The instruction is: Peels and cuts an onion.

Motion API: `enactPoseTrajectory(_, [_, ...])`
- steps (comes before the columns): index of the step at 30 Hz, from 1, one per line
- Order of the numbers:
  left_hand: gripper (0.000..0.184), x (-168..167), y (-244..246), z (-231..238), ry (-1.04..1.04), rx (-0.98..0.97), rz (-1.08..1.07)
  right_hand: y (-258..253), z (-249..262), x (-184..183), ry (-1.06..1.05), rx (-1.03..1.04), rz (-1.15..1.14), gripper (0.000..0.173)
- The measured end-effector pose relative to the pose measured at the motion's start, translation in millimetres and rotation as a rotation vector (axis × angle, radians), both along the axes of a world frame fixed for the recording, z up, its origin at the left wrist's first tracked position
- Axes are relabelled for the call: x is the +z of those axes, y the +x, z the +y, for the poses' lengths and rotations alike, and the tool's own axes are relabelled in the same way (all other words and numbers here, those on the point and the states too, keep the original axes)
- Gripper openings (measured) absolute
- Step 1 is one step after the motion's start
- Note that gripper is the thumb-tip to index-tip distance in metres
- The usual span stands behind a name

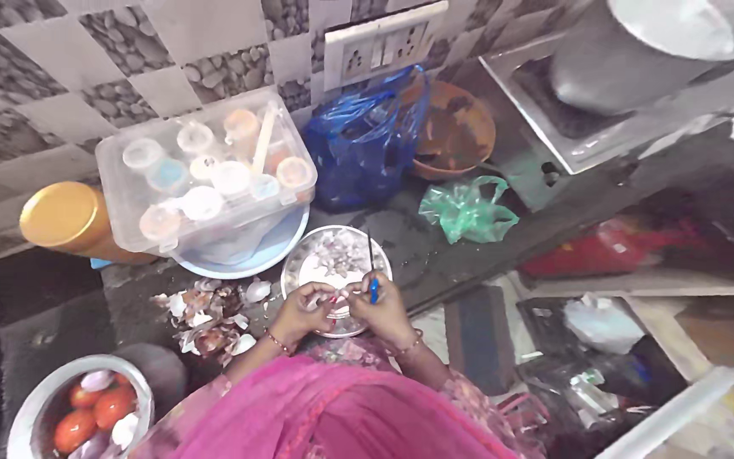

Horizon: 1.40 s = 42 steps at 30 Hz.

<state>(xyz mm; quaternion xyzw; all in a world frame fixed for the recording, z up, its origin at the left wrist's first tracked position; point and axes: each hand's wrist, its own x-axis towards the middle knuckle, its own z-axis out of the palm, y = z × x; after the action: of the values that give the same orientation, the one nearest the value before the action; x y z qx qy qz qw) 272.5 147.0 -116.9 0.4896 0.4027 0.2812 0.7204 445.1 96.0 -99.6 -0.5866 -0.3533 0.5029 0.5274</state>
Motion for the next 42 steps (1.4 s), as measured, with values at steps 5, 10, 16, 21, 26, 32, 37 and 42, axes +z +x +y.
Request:
enactPoseTrajectory(5, [0.036, 15.3, 5.6, 4.4, 0.037, 0.053, -0.022, -5.0, -1.1, 3.3, 0.031, -0.044, 0.009, 0.028])
enactPoseTrajectory(10, [0.024, 27.1, 3.1, 13.4, -0.008, -0.005, 0.032, 0.2, 0.4, 3.4, 0.100, 0.053, -0.019, 0.023])
enactPoseTrajectory(16, [0.022, 29.7, 2.1, 21.3, -0.235, 0.000, -0.121, 23.2, 10.7, 4.0, 0.176, 0.413, -0.490, 0.032])
enactPoseTrajectory(21, [0.022, 25.0, 0.3, 26.1, -0.279, -0.084, -0.150, 28.1, 23.3, 0.8, 0.234, 0.490, -0.629, 0.037])
enactPoseTrajectory(26, [0.019, 27.1, -0.2, 30.5, -0.283, -0.106, -0.159, 28.6, 33.2, 4.4, 0.244, 0.544, -0.696, 0.044])
enactPoseTrajectory(32, [0.020, 29.7, 4.9, 40.3, -0.270, -0.104, -0.156, 27.4, 42.2, 6.8, 0.224, 0.564, -0.808, 0.040])
enactPoseTrajectory(37, [0.021, 24.4, 8.2, 50.8, -0.290, -0.151, -0.228, 26.3, 44.4, 1.5, 0.239, 0.507, -0.859, 0.042])
enactPoseTrajectory(42, [0.023, 15.8, 15.2, 52.9, -0.271, -0.115, -0.318, 23.7, 44.9, -2.9, 0.172, 0.459, -0.877, 0.045])
